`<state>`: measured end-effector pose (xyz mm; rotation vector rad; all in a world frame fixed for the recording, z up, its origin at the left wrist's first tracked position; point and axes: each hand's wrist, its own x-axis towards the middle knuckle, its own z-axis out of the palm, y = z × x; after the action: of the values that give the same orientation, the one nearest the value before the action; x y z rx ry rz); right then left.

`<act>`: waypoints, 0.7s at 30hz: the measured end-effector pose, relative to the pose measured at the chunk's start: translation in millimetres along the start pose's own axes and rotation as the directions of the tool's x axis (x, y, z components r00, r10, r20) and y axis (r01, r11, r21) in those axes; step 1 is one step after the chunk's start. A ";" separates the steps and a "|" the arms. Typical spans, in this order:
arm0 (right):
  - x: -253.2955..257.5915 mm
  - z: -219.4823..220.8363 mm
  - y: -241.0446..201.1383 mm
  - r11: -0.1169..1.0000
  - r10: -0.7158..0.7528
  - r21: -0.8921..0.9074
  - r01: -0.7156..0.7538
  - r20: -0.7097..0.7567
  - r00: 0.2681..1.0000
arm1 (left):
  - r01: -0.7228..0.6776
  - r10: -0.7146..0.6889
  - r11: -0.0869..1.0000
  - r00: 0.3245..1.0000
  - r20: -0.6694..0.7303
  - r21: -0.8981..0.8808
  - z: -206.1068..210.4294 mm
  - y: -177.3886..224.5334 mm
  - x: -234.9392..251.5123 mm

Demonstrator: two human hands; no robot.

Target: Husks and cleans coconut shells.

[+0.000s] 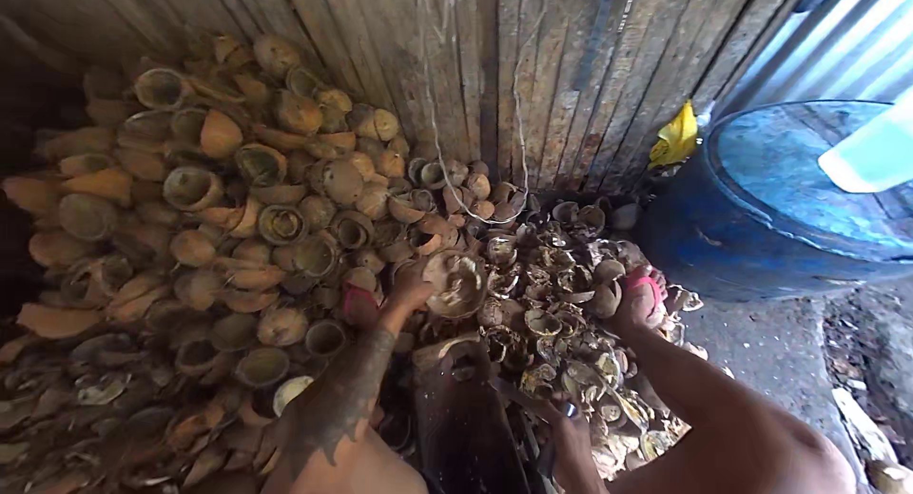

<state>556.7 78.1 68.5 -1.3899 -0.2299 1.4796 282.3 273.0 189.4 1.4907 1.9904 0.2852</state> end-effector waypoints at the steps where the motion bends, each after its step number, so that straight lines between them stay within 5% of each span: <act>1: -1.5 7.0 0.5 1.000 -0.008 -0.019 0.008 0.019 1.000 | -0.011 0.011 0.999 1.000 0.013 0.032 10.8 8.3 -8.0; 6: -15.2 12.1 -4.9 0.997 -0.072 -0.018 0.073 0.025 0.997 | 0.078 -0.103 0.982 0.985 0.140 0.173 94.7 14.1 -37.7; 12: -23.6 8.2 -2.8 0.996 -0.067 -0.063 0.067 0.002 0.998 | 0.213 -0.213 0.937 0.977 0.031 -0.277 165.4 -57.1 -83.4; 21: -5.5 52.6 21.2 0.975 -0.028 -0.220 0.010 -0.078 0.997 | 0.289 -0.277 0.953 0.952 -0.127 0.092 188.5 -71.8 -103.8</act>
<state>501.2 90.3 72.7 -1.6163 -0.3633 1.4113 355.2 117.0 41.7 1.2535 2.3116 0.1416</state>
